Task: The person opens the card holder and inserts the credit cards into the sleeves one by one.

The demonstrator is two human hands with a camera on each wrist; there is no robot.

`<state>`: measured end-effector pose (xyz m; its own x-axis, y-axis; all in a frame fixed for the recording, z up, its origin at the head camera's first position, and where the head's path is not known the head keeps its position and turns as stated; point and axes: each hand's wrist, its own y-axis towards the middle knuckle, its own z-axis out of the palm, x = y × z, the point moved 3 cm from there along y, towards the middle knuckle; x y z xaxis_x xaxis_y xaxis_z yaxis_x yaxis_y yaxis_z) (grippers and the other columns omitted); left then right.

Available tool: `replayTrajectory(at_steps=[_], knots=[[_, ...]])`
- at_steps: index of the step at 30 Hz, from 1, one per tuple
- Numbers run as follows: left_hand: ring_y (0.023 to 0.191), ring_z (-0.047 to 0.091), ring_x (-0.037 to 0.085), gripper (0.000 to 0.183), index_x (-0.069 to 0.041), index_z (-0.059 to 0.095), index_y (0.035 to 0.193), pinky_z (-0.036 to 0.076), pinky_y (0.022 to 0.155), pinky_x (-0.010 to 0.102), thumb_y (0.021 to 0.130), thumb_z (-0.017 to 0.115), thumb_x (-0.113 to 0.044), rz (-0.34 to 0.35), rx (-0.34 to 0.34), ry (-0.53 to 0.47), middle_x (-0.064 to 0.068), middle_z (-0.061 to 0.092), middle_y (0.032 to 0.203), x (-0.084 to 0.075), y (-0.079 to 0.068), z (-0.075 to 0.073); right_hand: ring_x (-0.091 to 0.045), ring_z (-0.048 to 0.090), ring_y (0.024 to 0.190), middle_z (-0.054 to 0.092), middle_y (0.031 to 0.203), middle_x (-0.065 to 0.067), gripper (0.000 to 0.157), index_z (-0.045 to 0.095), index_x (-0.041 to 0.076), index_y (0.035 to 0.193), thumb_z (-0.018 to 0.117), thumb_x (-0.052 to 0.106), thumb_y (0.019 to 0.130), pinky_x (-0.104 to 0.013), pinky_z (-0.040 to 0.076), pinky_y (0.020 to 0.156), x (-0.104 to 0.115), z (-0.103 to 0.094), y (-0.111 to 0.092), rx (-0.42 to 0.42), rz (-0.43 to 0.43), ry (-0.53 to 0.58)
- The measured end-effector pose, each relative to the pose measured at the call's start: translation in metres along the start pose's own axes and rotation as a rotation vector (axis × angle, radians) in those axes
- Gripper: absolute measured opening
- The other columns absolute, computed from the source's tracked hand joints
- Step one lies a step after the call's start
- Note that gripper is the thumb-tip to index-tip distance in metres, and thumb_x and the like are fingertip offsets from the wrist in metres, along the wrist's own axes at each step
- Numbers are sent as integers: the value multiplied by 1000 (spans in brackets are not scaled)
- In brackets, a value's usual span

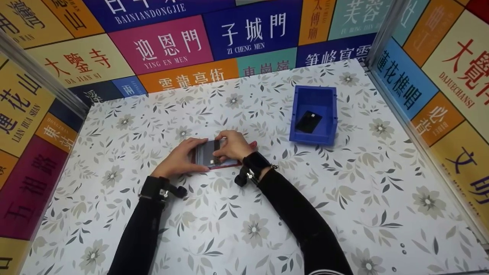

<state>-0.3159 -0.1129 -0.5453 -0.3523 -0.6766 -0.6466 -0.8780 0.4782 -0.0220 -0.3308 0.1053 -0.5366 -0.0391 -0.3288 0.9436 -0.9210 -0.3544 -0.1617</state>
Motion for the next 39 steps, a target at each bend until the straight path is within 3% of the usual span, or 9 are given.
replayTrajectory(at_steps=[10,17,25,32,39], knots=[[138,47,21,102,-23,49,156,40,116,40,70,93,-55,-6,-7,10,3,51,153,0,1,0,-7,65,52,73,78,-11,64,62,-6,136,88,4,79,-23,58,54,7,8,2,-54,-52,-166],[140,47,23,101,-21,49,156,39,118,40,71,92,-55,19,-12,18,4,52,153,0,1,0,-8,69,54,78,83,-17,47,70,-7,124,87,8,82,-19,54,52,16,10,-3,-112,-69,-254],[139,48,21,100,-21,49,155,39,117,39,71,92,-55,29,-11,11,3,52,153,1,2,1,-11,68,54,75,74,-7,25,80,7,109,72,28,99,-22,52,48,18,12,-4,-95,-25,-256],[139,49,21,99,-21,50,155,39,117,39,71,93,-53,36,-14,-3,3,53,153,0,1,0,-15,70,59,69,79,-7,30,80,9,102,65,35,102,-26,57,53,17,11,-3,-35,41,-189],[139,49,19,99,-23,50,154,39,117,38,71,93,-54,30,-13,-6,1,53,153,1,1,1,-16,70,60,69,76,-7,35,80,9,99,63,39,103,-27,57,56,16,10,-4,-16,34,-190]])
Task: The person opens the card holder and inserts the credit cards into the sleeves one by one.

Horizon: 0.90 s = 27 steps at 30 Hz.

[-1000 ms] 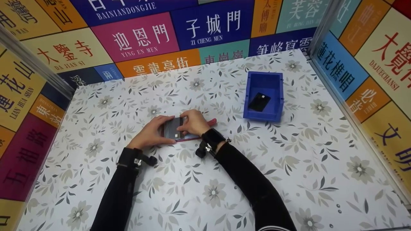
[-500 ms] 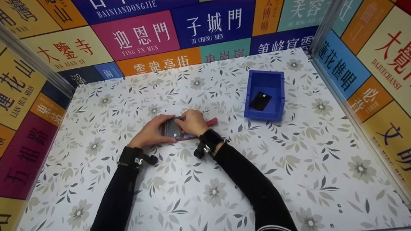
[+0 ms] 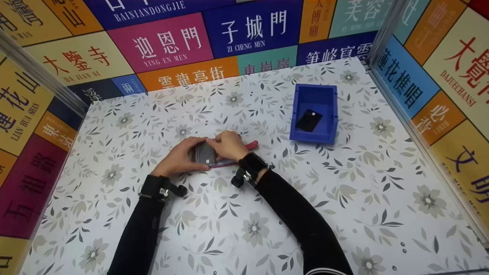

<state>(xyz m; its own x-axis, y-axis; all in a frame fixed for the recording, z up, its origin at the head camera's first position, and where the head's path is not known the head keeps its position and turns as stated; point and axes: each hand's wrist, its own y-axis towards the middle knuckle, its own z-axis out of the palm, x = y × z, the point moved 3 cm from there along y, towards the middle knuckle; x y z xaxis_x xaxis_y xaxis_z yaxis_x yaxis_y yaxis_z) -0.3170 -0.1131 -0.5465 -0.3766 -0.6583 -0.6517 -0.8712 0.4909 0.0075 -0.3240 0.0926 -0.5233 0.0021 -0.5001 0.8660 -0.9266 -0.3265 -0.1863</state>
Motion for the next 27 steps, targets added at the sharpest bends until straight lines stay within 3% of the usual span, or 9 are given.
replayTrajectory(at_steps=[9,13,16,22,27], knots=[[138,50,21,98,-20,51,154,40,117,39,71,93,-53,3,-7,4,3,54,151,0,0,0,-11,65,54,72,73,-6,31,78,10,117,68,34,100,-25,53,55,2,-4,1,18,-77,-139],[138,50,21,99,-20,51,154,40,117,40,71,93,-53,8,-5,12,4,54,151,0,0,0,-13,66,56,73,80,-6,47,68,6,135,75,30,95,-24,50,53,6,-11,-2,13,-110,-209],[137,50,20,99,-21,50,154,40,116,39,71,93,-53,3,-2,20,3,54,151,0,-1,0,-15,68,59,73,84,-6,55,61,6,143,75,29,95,-25,51,52,14,-21,-6,-9,-146,-237],[138,50,20,99,-24,50,155,40,116,40,71,93,-53,-15,5,10,2,53,152,0,-2,-2,-14,70,62,73,93,-8,52,63,8,142,74,28,95,-26,52,53,30,-51,-16,-103,-255,-278],[140,48,22,100,-23,49,156,39,118,40,71,93,-53,-15,12,5,3,52,153,0,-1,-1,-27,71,82,70,107,-16,54,62,7,142,76,26,94,-37,57,74,33,-81,-22,-171,-283,-302]])
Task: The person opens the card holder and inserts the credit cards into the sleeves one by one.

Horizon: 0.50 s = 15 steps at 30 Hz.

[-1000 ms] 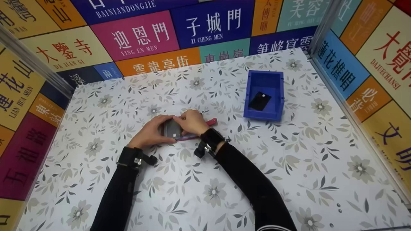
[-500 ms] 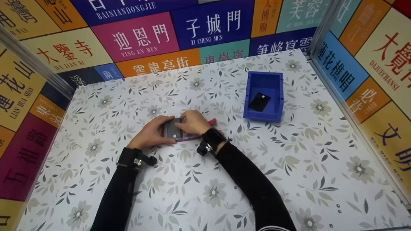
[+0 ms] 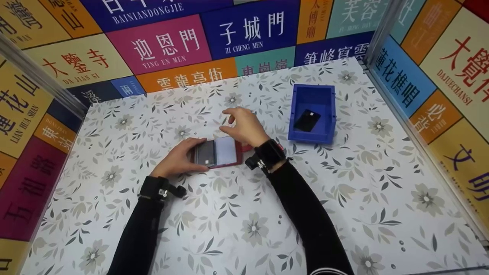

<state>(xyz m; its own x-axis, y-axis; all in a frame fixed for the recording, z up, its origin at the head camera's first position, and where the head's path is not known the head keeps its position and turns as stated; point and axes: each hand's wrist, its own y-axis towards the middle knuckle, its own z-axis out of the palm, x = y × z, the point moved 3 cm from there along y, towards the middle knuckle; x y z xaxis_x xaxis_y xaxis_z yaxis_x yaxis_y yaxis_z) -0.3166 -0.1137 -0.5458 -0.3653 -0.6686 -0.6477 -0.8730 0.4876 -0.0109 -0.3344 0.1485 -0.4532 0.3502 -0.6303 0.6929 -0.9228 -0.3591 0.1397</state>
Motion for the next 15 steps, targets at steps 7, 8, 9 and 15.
replayTrajectory(at_steps=[7,8,9,15], knots=[[140,47,22,102,-23,49,155,38,118,41,68,94,-53,5,-7,-10,4,51,154,0,-1,-1,-35,34,149,25,167,-10,105,26,31,165,89,30,81,-62,39,115,-33,-60,-5,-187,92,-36],[140,47,22,102,-24,49,155,39,118,41,69,94,-54,5,-5,-9,3,51,153,0,-1,-1,-34,25,155,15,172,-6,112,19,35,166,90,32,80,-65,33,118,-40,-70,-7,-220,115,-47],[140,48,22,102,-24,49,156,39,118,41,69,93,-55,4,-3,-7,3,51,153,0,-1,-1,-31,15,159,7,174,-2,117,14,38,166,91,34,79,-66,27,121,-46,-79,-9,-252,137,-47],[139,48,21,102,-23,49,156,40,117,40,70,92,-57,6,0,-1,3,52,153,1,-2,-1,-32,1,161,-1,176,-4,109,5,31,168,81,36,89,-60,12,128,-93,-123,-31,-375,290,-69]])
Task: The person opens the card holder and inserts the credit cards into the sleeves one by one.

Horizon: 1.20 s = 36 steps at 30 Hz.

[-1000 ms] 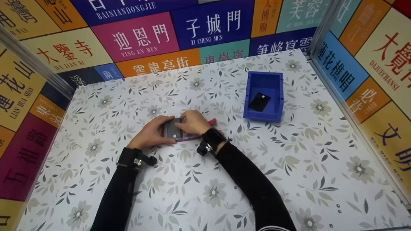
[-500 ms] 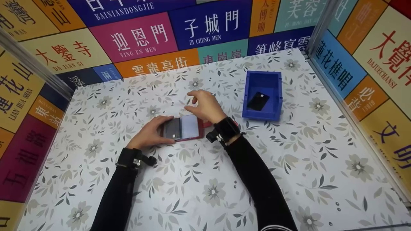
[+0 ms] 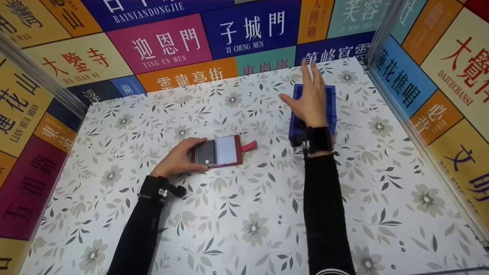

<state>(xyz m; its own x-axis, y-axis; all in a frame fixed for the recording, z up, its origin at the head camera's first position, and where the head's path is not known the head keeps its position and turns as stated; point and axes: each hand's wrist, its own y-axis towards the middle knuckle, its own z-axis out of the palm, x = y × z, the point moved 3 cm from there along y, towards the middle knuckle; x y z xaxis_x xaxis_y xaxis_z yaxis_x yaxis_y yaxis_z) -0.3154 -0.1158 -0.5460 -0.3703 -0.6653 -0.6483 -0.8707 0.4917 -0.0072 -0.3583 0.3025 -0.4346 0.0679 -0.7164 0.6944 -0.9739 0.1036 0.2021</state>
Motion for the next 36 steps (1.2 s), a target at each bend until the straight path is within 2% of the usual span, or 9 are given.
replayTrajectory(at_steps=[3,6,10,13,21,24,27,32,36], knots=[[139,48,22,102,-23,49,156,39,117,41,70,92,-56,-5,2,4,3,52,153,0,0,-1,-42,11,158,9,173,-20,101,12,18,168,77,23,91,-60,16,127,-22,-6,2,46,56,-43],[139,48,22,102,-24,48,156,40,117,41,70,92,-56,-16,6,13,3,51,153,1,0,-1,-54,21,151,18,165,-34,102,18,9,166,79,10,85,-66,20,123,-37,-2,2,158,90,-97],[139,47,22,102,-25,48,156,40,117,42,70,92,-57,-22,5,12,3,51,154,0,1,-2,-61,27,144,23,158,-41,110,19,8,166,83,6,76,-72,24,118,-48,11,3,288,107,-168],[139,47,22,102,-25,48,156,39,117,41,69,92,-57,-16,5,10,2,51,154,0,1,-2,-63,28,142,26,155,-43,108,23,5,164,83,7,74,-73,25,117,-55,21,2,333,108,-228],[140,46,20,103,-27,47,157,39,117,40,69,92,-58,-13,10,11,1,50,154,-1,2,-2,-66,27,140,36,150,-45,98,37,-5,155,87,19,74,-75,23,115,-70,23,4,362,114,-263],[138,47,20,103,-27,47,156,40,116,41,69,92,-58,-16,8,3,1,50,153,0,1,-2,-65,35,131,45,137,-46,80,50,-12,137,87,22,75,-75,27,112,-70,24,6,380,106,-299],[138,47,19,103,-28,47,156,40,116,40,69,92,-59,-19,6,-4,1,50,153,1,0,-1,-65,37,127,46,130,-47,72,55,-17,123,88,26,75,-75,29,111,-70,24,6,396,119,-324],[139,47,21,104,-27,47,156,39,117,41,69,92,-58,-17,10,-5,2,50,154,1,1,0,-65,31,128,36,134,-49,76,51,-22,125,87,24,76,-75,29,112,-71,24,7,400,141,-325],[140,47,22,104,-26,47,156,39,118,41,68,93,-57,-18,15,2,3,50,154,1,2,0,-62,29,127,35,133,-47,77,46,-21,126,87,20,75,-74,29,112,-71,25,8,404,104,-307]])
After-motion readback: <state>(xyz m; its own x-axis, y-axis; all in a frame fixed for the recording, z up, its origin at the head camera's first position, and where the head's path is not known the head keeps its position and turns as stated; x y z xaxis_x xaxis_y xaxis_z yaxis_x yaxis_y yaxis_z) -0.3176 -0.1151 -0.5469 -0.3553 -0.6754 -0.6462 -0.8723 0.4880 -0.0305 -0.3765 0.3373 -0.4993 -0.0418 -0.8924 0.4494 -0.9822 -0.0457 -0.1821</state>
